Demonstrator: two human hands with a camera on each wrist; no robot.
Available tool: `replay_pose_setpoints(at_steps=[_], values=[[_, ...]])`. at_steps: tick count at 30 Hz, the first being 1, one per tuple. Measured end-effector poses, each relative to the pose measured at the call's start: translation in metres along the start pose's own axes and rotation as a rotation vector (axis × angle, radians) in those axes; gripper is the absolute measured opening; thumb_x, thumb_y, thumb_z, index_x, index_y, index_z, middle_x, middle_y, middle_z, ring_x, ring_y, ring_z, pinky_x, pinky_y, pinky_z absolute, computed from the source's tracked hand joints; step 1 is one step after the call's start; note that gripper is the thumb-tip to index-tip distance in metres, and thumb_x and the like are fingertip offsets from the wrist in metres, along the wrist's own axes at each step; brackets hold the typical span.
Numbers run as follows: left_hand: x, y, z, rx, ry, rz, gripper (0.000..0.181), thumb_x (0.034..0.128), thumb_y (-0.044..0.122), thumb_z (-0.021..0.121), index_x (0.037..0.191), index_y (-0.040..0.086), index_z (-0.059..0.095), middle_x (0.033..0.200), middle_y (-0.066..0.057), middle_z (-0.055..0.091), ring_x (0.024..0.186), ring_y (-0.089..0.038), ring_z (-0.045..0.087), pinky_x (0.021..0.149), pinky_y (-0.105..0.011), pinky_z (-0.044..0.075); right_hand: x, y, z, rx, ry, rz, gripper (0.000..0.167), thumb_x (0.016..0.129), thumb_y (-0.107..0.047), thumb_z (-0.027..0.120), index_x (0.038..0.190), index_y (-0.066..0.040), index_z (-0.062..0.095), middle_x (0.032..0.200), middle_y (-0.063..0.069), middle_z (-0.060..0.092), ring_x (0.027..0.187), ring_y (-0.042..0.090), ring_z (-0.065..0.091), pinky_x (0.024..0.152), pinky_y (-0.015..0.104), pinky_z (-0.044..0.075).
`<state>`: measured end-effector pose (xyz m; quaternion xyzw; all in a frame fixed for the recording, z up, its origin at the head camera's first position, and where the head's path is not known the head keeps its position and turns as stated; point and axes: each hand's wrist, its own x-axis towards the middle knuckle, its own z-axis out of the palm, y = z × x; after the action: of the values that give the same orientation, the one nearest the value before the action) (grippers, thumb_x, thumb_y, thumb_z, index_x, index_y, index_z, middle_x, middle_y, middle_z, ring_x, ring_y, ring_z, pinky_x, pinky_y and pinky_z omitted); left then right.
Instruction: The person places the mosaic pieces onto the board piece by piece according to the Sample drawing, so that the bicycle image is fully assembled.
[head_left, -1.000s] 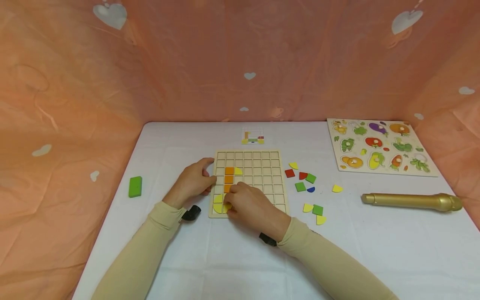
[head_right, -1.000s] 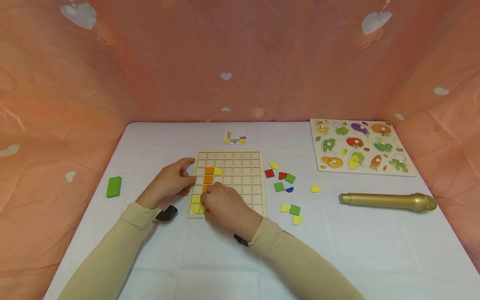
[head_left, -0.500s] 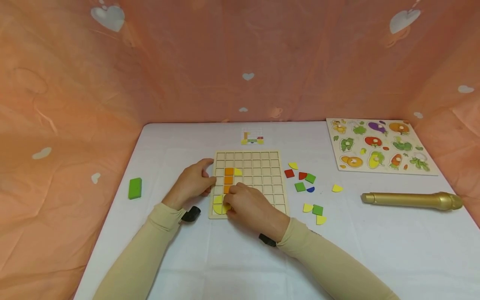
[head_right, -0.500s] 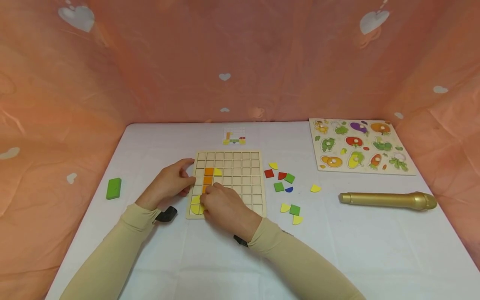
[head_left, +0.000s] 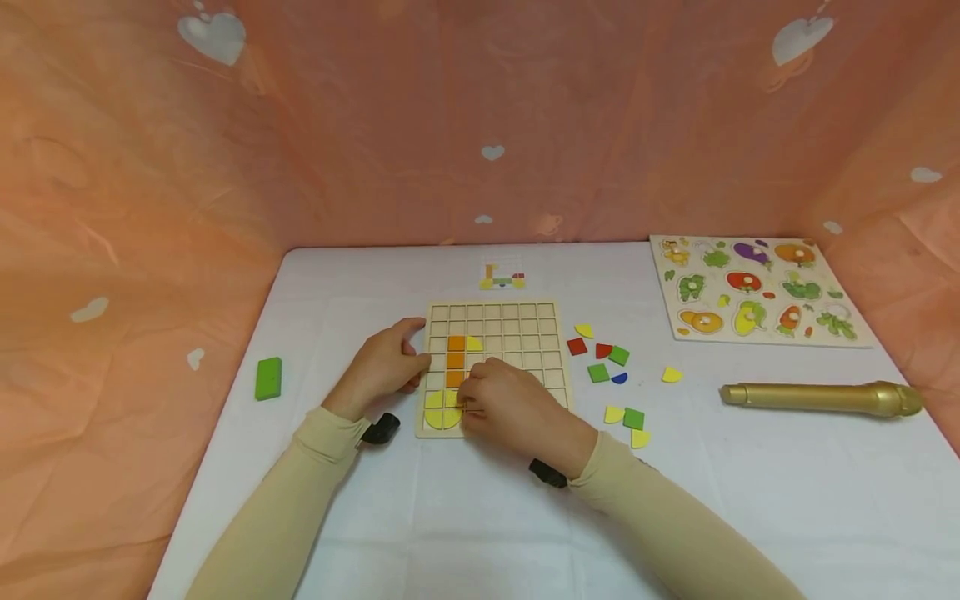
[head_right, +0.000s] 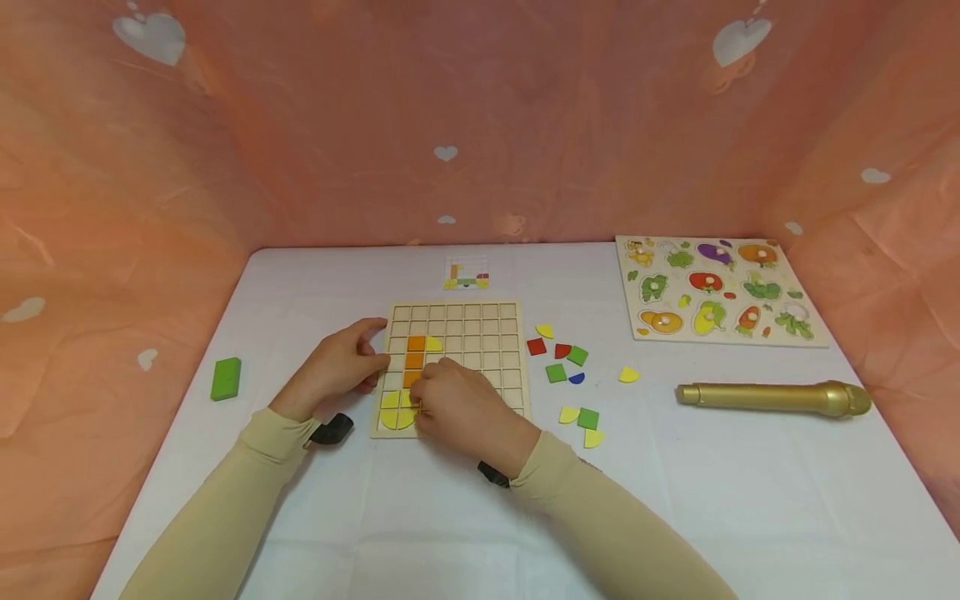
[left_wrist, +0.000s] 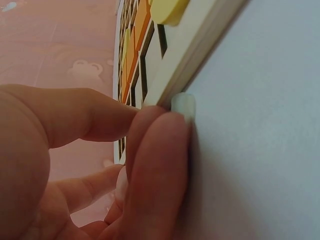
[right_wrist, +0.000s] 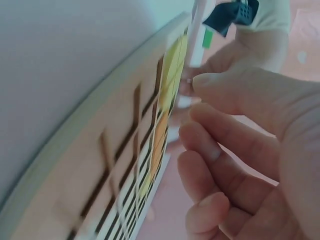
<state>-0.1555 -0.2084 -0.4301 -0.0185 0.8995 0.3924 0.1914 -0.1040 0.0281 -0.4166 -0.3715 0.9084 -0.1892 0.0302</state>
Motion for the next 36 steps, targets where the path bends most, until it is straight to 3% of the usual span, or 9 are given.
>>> replay_pose_setpoints(at_steps=[6,14,21,27,36], values=[[0.001,0.000,0.002,-0.016,-0.005,-0.017,0.069,0.1030,0.021,0.070,0.165,0.017,0.041,0.102,-0.012,0.062,0.071,-0.021,0.070,0.066,-0.030,0.060,-0.034,0.025,-0.014,-0.011,0.029,0.054,0.015,0.092,-0.014,0.081,0.107,-0.015,0.084,0.104,-0.004,0.074,0.098,0.016,0.062,0.084,0.032,0.059],[0.000,0.001,0.002,-0.024,-0.006,-0.019,0.069,0.1033,0.020,0.069,0.166,0.017,0.041,0.102,-0.012,0.062,0.072,-0.020,0.069,0.066,-0.029,0.061,-0.100,0.070,-0.037,-0.083,0.103,0.180,0.019,0.087,-0.005,0.086,0.105,-0.011,0.084,0.103,-0.001,0.074,0.101,0.019,0.068,0.088,0.040,0.061],[-0.002,0.002,0.000,-0.003,-0.007,-0.023,0.069,0.1037,0.021,0.069,0.166,0.017,0.040,0.102,-0.012,0.062,0.072,-0.020,0.070,0.066,-0.029,0.061,-0.146,0.094,-0.059,-0.083,0.087,0.274,0.022,0.088,-0.006,0.086,0.110,-0.011,0.083,0.108,0.000,0.075,0.103,0.022,0.069,0.090,0.046,0.062],[-0.002,0.002,0.000,-0.011,-0.006,-0.022,0.069,0.1035,0.021,0.069,0.166,0.017,0.041,0.103,-0.013,0.062,0.072,-0.021,0.070,0.067,-0.029,0.061,-0.163,0.105,-0.060,-0.083,0.095,0.305,0.023,0.087,-0.004,0.084,0.109,-0.012,0.082,0.108,0.001,0.077,0.107,0.027,0.071,0.092,0.050,0.060],[0.000,0.001,0.001,-0.002,-0.004,-0.016,0.068,0.1036,0.020,0.069,0.166,0.017,0.041,0.103,-0.013,0.061,0.071,-0.021,0.070,0.067,-0.029,0.061,-0.165,0.106,-0.051,-0.022,0.063,0.385,0.022,0.089,-0.007,0.084,0.110,-0.012,0.082,0.114,0.006,0.076,0.110,0.028,0.071,0.097,0.053,0.059]])
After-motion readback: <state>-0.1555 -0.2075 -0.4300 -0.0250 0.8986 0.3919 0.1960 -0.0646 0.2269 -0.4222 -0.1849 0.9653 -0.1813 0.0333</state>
